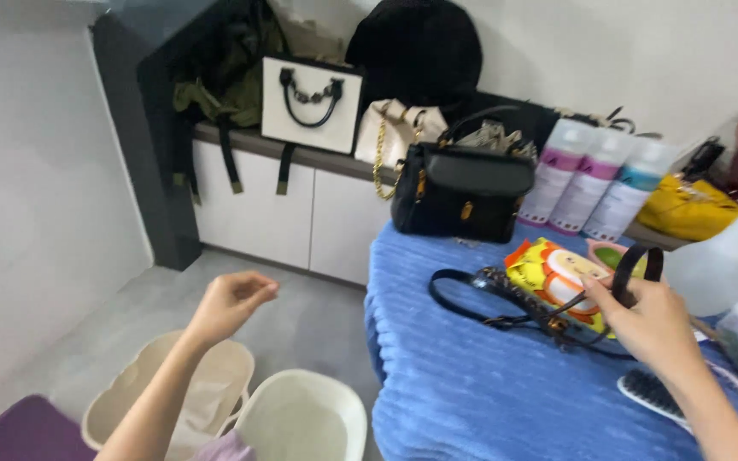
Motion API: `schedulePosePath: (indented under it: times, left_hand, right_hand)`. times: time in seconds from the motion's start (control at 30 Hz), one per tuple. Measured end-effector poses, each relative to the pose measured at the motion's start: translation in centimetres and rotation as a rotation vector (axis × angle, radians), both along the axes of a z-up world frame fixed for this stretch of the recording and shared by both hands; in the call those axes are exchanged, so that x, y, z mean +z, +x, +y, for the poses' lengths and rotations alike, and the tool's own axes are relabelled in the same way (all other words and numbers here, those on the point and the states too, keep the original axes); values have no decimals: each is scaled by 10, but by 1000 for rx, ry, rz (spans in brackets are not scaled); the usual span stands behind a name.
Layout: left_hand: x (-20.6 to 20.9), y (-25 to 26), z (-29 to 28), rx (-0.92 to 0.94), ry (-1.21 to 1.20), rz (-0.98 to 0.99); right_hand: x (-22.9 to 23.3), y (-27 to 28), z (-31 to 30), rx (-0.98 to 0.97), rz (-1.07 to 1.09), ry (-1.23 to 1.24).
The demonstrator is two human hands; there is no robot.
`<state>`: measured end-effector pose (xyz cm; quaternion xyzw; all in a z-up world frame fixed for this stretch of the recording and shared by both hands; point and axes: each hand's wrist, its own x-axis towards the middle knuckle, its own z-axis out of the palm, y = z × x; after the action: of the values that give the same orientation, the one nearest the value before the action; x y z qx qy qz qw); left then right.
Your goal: Cleaning the leather straps of a handbag using a spray cleaner, a cloth, and a toothbrush.
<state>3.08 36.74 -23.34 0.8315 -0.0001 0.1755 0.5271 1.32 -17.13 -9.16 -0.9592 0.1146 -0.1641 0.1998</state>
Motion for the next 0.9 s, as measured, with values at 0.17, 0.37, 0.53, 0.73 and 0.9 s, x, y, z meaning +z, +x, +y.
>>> schedulePosePath:
  times: [0.17,0.37,0.53,0.73,0.9]
  left_hand:
    - [103,-26,-105,-309,48,-312]
    - [152,-38,-226,-718,154,-664]
    - [143,-29,-281,-588,883,-383]
    - [123,-12,-296,-528,863,-290]
    - [123,-10,-281,-323,856,-743]
  right_hand:
    - [0,5,-22,-62,-126,-3]
    - [-25,29,-54,-106,-262,149]
    - [-22,29,-58,-191,-186,179]
    - [-2,5,-32,-195,-96,233]
    - [-5,9,-48,-162,-131,216]
